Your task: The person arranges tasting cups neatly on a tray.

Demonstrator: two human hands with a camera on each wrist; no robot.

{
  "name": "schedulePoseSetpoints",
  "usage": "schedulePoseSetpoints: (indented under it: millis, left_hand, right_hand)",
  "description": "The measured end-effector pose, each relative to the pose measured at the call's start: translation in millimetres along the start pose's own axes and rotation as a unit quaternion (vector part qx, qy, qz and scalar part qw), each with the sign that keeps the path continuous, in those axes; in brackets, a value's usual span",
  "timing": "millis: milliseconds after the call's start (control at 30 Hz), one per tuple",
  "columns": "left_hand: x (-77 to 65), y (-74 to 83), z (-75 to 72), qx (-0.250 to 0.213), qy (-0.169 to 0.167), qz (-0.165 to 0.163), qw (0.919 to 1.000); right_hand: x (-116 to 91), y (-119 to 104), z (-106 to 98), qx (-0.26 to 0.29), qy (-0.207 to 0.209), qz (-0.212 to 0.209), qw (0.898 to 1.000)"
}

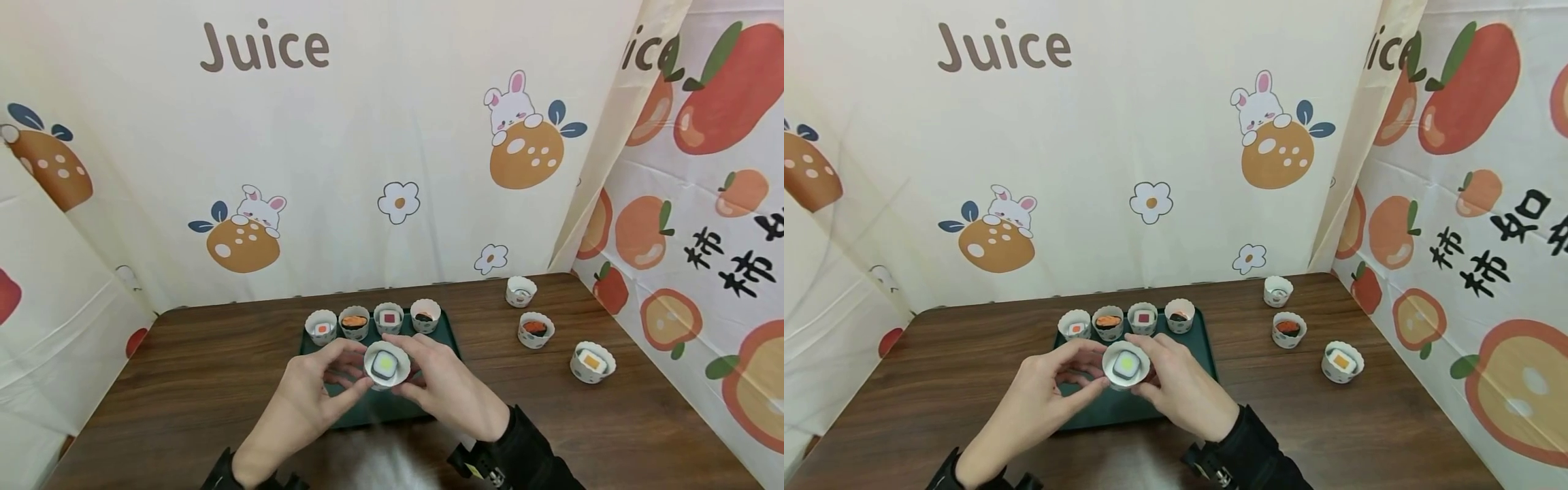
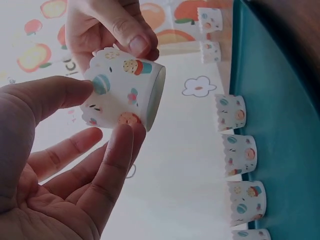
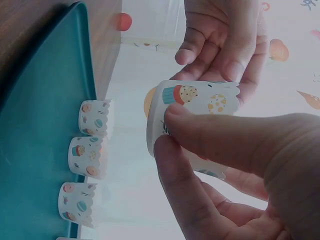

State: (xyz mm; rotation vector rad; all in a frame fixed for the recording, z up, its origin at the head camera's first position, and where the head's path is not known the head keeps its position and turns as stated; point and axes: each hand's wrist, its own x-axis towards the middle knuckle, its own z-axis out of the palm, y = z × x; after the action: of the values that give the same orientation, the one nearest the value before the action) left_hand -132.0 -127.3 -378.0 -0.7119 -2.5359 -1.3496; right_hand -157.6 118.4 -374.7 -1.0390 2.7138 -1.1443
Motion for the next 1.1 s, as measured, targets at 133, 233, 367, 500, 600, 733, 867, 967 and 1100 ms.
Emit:
schedulePoseSetpoints:
  millis: [133,233,367,500,600,733,867,967,1100]
  left_hand:
    - [0.3,1.5,0.3,-0.006,0.0,-0.006,1.0]
    - [0.3,2.2,0.7,-0.002,0.002,-0.012,0.9999]
    - [0.3,2.8,1.2,-0.004,-0.002,-0.025,0.9997]
    - [0.3,2.7,1.1,0.002,-0.002,-0.036,0.9993]
    - [0.0,2.3,0.5,0.012,0.001,-0.041,0.9991]
    - [-0.3,0.8,0.2,0.021,0.001,-0.046,0.9987]
    - [-0.2,-1.5,1.4,0.028,0.0,-0.039,0.9988]
    - [0.1,-3.9,3.2,0.025,-0.004,-0.033,0.9991]
    - [0.6,-7.0,5.8,0.029,-0.02,-0.027,0.999]
  right_hand:
    - [0.8,-1.9,-0.6,-0.001,0.003,0.002,1.0]
    - [1.1,-2.7,-0.7,0.0,0.008,0.0,1.0]
    - [1.0,-2.2,-0.2,0.01,0.01,-0.005,1.0]
    - [1.4,-2.1,0.4,0.027,0.005,-0.009,1.0]
    - [2.1,-2.7,0.6,0.034,0.005,-0.01,0.999]
    - [3.1,-2.8,0.7,0.043,0.01,-0.011,0.999]
    - [4.0,-2.8,0.4,0.058,0.017,-0.015,0.998]
    - [4.7,-3.0,0.4,0.066,0.022,-0.018,0.997]
    - [5.5,-3.3,1.2,0.067,0.025,-0.023,0.997]
